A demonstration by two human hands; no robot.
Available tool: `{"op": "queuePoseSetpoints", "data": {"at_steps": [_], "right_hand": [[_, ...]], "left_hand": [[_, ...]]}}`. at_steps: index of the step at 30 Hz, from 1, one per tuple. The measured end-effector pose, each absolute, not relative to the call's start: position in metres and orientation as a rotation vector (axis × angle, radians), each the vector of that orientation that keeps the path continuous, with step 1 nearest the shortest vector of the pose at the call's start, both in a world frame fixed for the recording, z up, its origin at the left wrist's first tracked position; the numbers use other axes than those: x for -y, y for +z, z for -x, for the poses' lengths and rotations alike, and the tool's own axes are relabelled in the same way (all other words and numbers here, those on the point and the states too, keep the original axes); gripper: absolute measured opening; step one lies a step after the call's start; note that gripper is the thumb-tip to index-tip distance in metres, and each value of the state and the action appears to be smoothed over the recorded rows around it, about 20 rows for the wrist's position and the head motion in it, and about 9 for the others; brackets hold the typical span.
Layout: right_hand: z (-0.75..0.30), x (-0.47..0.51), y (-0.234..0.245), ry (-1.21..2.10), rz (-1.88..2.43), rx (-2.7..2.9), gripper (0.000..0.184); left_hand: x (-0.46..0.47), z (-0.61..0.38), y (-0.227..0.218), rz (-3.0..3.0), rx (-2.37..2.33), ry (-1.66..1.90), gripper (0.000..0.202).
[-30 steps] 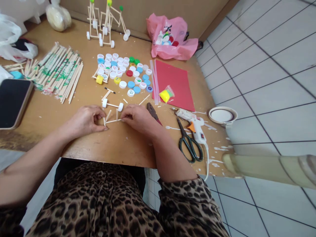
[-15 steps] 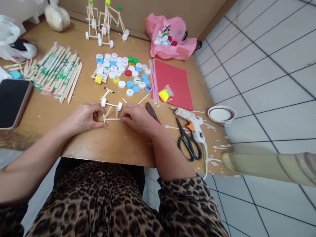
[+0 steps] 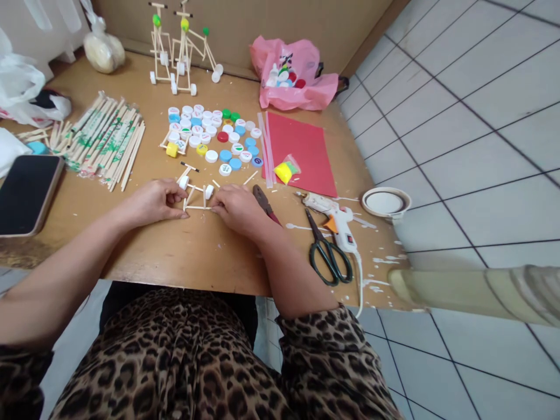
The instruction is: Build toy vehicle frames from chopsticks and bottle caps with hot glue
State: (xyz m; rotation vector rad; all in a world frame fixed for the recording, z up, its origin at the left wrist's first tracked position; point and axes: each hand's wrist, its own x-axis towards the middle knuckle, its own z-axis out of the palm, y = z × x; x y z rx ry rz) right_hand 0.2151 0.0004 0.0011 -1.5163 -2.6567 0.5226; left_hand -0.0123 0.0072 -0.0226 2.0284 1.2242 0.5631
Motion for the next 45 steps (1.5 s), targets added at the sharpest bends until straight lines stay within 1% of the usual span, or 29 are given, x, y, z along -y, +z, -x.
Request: {"op": "queuePoseSetpoints", "data": {"at_steps": [6, 12, 19, 21, 30, 45], "right_hand": [[-0.215, -0.002, -0.001, 0.483, 1.536, 2.634, 0.018], [-0.215, -0.003, -0.005, 0.467, 1.516, 2.611, 0.021], [-0.221, -0.002, -0.010, 0.542, 1.437, 2.523, 0.017], [-0.222, -0.003, -0.011, 0.566, 1.422, 2.515, 0.017], [-0.219, -0.003, -0.007, 0.582, 1.466, 2.574, 0.020], [-0.217, -0.005, -0.009, 0.681, 1.426, 2.523, 0.020]], "left_hand": [[-0.019, 0.014, -0.020, -2.005, -1.154, 0.535, 0.030], [-0.026, 0.015, -0.019, -2.034, -1.136, 0.502, 0.028], [-0.025, 0.018, -0.023, -2.011, -1.160, 0.533, 0.042], [-0.026, 0.019, -0.025, -2.014, -1.160, 0.535, 0.043], [-0.024, 0.017, -0.028, -2.080, -1.183, 0.525, 0.038], [-0.023, 0.016, -0.034, -2.013, -1.167, 0.588, 0.031]]}}
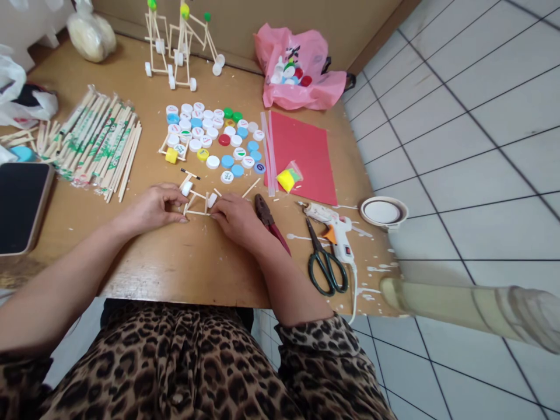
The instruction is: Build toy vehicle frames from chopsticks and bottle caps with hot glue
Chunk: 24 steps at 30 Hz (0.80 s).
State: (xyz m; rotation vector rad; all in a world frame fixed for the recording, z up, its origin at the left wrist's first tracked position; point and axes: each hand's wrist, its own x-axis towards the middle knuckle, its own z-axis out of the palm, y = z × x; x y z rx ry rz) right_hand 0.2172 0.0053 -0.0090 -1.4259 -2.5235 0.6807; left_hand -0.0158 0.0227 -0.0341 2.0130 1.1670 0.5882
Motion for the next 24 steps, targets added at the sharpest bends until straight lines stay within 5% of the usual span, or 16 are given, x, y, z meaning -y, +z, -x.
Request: {"op": "queuePoseSetpoints", "data": {"at_steps": [24], "right_hand": [[-0.228, -0.008, -0.026, 0.586, 1.243, 2.421, 0.016]], "left_hand": [[-0.020, 0.023, -0.038, -2.137, -1.204, 0.619, 0.053]]}}
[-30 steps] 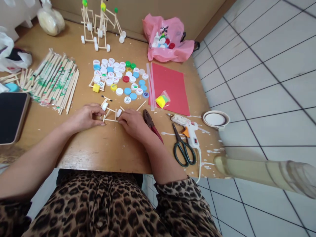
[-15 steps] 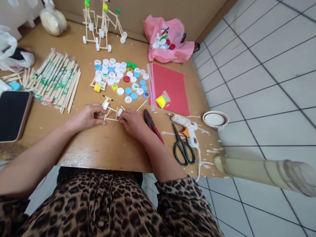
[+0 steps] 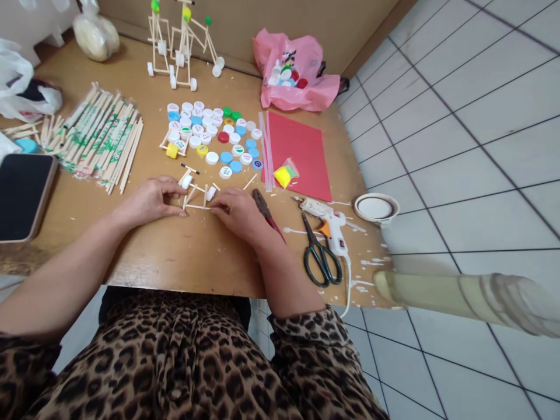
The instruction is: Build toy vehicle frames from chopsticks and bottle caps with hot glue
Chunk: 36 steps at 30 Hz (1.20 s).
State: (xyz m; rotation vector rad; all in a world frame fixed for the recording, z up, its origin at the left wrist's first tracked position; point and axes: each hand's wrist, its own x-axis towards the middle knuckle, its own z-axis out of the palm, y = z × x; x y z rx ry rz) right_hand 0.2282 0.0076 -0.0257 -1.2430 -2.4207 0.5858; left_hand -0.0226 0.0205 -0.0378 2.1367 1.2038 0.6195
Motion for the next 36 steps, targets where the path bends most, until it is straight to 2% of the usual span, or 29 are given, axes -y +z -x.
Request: {"op": "queuePoseSetpoints", "data": {"at_steps": [15, 22, 36], "right_hand": [[-0.212, -0.004, -0.019, 0.656, 1.303, 2.169, 0.006], [-0.212, -0.006, -0.018, 0.722, 1.314, 2.180, 0.016], [-0.213, -0.009, -0.020, 0.749, 1.320, 2.197, 0.015]], "left_hand": [[-0.022, 0.025, -0.041, -2.356, -1.130, 0.703, 0.053], [-0.022, 0.026, -0.042, -2.411, -1.157, 0.690, 0.051], [-0.024, 0.030, -0.047, -2.443, -1.184, 0.694, 0.055]]}}
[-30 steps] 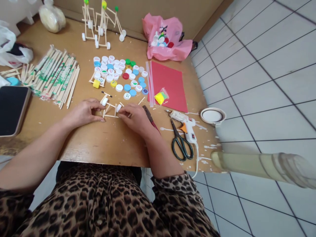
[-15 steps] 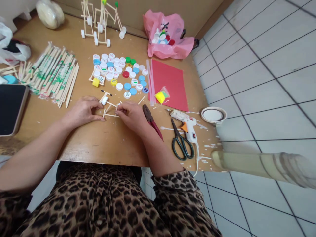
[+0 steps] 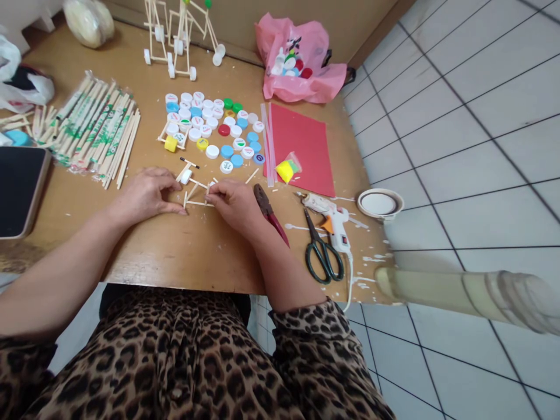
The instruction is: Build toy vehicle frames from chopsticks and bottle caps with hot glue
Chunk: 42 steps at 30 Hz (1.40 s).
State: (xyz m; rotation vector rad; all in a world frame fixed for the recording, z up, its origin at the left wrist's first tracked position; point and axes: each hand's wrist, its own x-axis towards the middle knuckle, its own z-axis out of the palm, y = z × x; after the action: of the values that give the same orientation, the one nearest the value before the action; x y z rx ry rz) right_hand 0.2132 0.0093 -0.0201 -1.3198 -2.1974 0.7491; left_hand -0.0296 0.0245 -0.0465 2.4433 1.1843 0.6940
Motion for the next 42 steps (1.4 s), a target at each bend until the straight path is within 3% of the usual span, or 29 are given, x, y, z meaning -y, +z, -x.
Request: {"op": "queuePoseSetpoints", "data": {"at_steps": [18, 32, 37, 42], "right_hand": [[-0.213, -0.005, -0.017, 0.768, 1.313, 2.157, 0.009], [-0.222, -0.004, -0.011, 0.815, 1.347, 2.192, 0.009], [-0.228, -0.003, -0.010, 0.709, 1.371, 2.363, 0.013], [-0.226, -0.003, -0.011, 0.591, 1.424, 2.461, 0.016]], "left_hand": [[-0.009, 0.014, -0.019, -1.971, -1.138, 0.875, 0.033], [-0.013, 0.019, -0.025, -2.037, -1.145, 0.790, 0.039], [-0.017, 0.025, -0.035, -2.240, -1.206, 0.657, 0.050], [-0.017, 0.025, -0.037, -2.334, -1.235, 0.583, 0.048]]}}
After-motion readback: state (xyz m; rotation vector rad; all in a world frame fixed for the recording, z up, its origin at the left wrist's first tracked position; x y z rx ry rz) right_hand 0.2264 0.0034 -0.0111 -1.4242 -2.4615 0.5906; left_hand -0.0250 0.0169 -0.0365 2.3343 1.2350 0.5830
